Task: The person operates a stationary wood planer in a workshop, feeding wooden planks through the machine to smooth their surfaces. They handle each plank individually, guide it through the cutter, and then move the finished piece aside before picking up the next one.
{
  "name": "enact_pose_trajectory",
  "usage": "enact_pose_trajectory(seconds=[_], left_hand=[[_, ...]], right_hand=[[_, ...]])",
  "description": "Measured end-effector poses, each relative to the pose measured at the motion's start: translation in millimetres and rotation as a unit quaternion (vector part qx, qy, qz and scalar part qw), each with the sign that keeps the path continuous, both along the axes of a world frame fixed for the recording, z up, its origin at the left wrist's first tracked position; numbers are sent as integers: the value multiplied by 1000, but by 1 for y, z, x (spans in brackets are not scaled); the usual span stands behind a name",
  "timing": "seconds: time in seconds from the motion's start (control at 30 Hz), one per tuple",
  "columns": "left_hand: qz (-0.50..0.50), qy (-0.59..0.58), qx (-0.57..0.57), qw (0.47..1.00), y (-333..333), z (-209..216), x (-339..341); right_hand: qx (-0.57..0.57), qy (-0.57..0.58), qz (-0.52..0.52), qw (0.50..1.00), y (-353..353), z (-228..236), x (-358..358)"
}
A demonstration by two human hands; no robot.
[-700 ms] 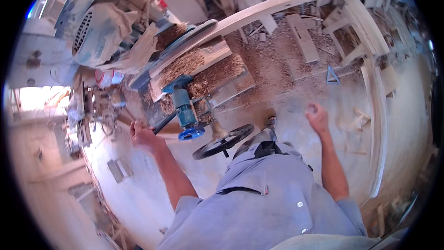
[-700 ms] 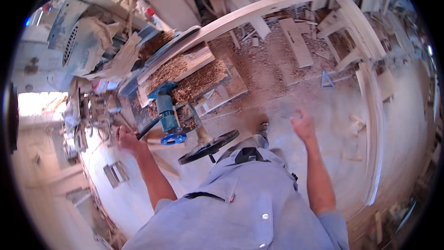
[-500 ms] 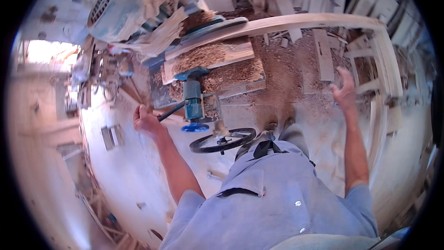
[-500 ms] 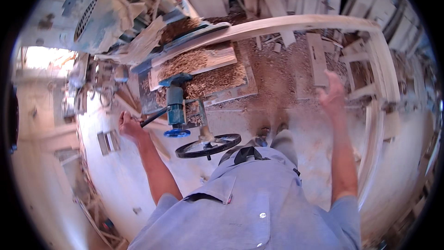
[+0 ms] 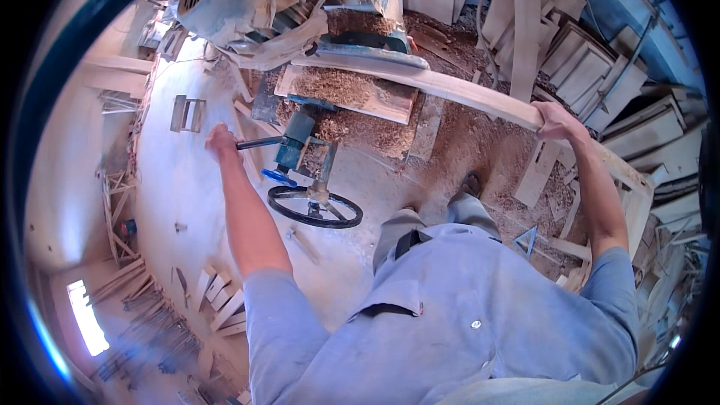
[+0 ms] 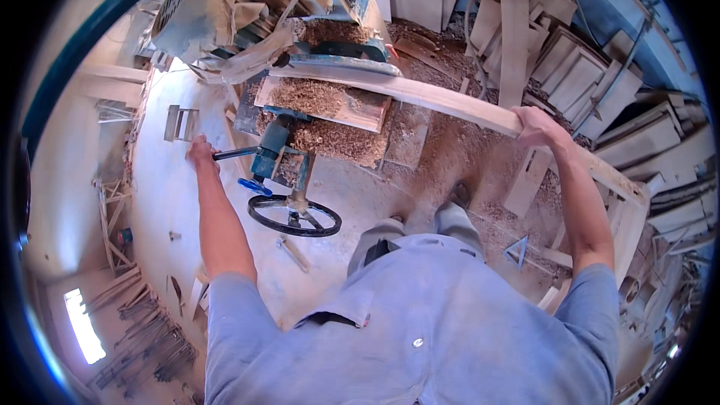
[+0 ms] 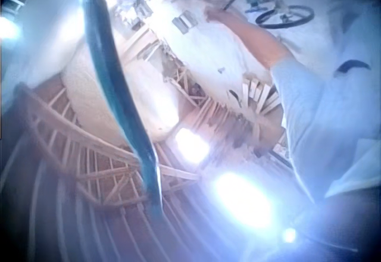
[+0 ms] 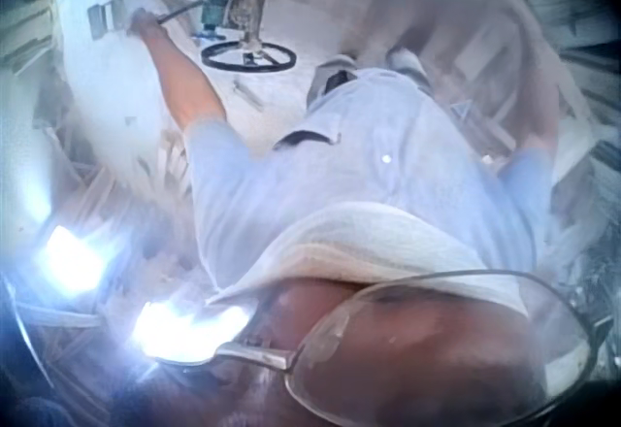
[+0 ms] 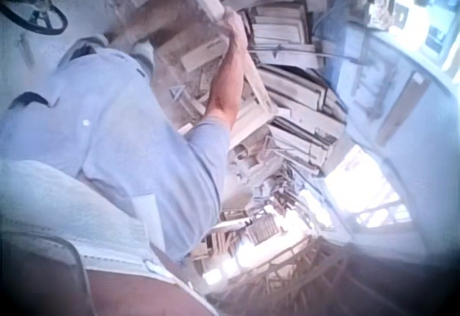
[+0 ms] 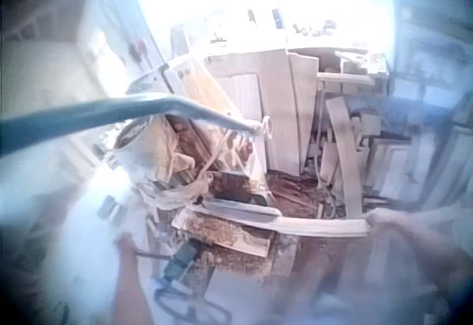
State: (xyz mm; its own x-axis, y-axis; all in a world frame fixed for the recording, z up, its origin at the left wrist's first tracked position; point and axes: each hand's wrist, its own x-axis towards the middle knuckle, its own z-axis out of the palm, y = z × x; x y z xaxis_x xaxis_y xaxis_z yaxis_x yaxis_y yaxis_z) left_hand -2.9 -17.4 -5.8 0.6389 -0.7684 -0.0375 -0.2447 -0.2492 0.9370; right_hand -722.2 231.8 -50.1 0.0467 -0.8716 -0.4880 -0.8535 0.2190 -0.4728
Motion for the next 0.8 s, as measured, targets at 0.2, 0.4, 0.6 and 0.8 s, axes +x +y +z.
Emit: enact_pose_trajectory(seconds=[0.2,0.4,0.6,0.8], left_hand=[[-133,156,-13,979,46,29,-38],[-271,-459,-25,845,217,-41,-208],[-393,-162,46,904,306,-120,-283],[-457,-123,51,880,296,-104,-339]], right_hand=[[7,-46,20,999,-9,10,-3],[44,-68,13,997,-7,4,-13],[76,-9,7,997,14,6,-44],[126,-11,-48,991,113,15,-135]])
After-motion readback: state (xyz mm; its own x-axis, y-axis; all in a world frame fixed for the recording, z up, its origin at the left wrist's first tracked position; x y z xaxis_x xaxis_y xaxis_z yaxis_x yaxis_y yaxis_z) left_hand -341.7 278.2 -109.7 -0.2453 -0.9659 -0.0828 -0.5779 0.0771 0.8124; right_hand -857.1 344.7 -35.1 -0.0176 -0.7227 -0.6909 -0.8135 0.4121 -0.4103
